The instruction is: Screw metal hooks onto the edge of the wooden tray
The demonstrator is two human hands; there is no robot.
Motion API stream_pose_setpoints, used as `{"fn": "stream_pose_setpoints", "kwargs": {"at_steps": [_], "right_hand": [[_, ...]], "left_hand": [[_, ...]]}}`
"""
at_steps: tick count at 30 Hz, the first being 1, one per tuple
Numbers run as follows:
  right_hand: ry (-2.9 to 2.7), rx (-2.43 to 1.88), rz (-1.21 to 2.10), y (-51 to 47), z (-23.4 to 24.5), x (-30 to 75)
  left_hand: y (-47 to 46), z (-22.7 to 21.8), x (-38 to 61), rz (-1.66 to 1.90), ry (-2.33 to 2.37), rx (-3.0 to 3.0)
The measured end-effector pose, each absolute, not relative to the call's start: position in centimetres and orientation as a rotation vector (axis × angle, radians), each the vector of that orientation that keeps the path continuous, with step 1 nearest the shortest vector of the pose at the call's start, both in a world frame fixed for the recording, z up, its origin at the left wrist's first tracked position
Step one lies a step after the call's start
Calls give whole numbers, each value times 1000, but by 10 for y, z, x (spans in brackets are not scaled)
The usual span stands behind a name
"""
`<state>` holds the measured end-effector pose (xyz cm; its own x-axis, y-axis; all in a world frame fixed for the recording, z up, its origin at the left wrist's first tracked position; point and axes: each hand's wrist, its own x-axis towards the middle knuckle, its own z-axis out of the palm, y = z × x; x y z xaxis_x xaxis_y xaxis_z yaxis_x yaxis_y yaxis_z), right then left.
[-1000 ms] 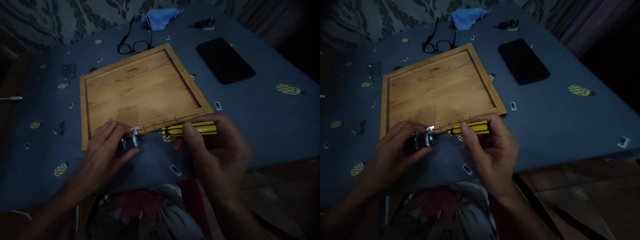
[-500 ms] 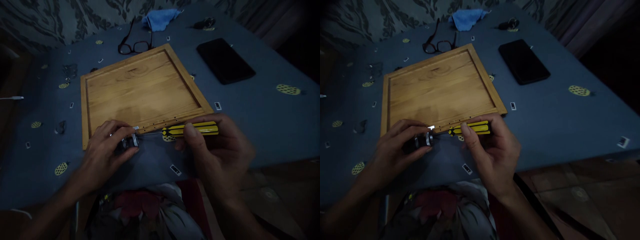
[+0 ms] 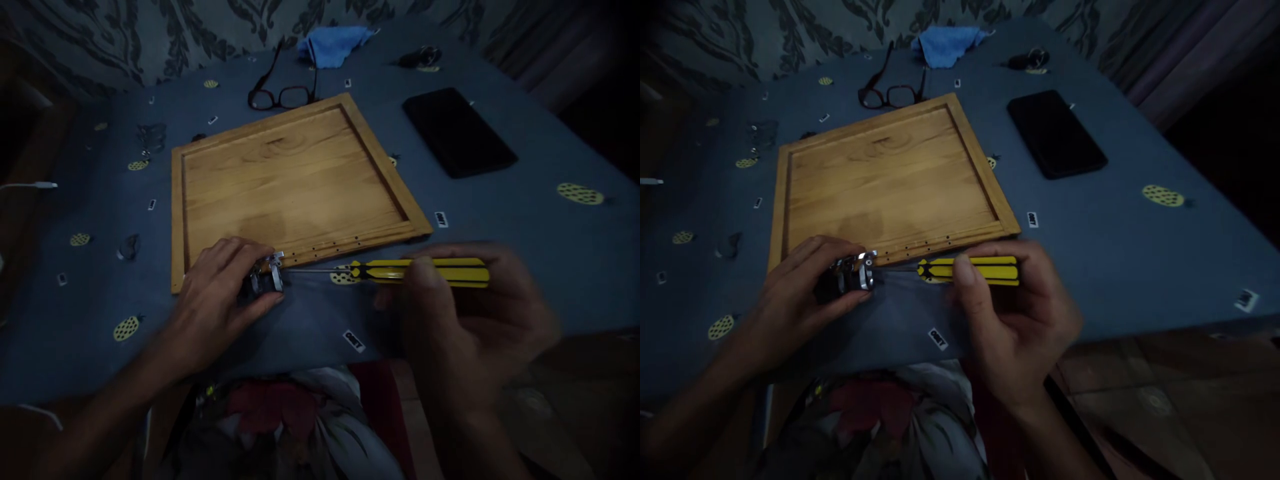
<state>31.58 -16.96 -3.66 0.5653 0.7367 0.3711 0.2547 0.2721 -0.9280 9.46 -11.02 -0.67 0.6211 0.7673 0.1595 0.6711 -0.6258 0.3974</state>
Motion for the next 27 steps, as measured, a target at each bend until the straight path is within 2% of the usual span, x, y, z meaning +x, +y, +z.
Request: {"fn": "stream_pose_setpoints", "kwargs": {"at_steps": [27], "right_hand": [[-999, -1268, 416, -164, -37, 312]], "left_hand": [[-113, -7, 93, 492, 1156, 2519]]}}
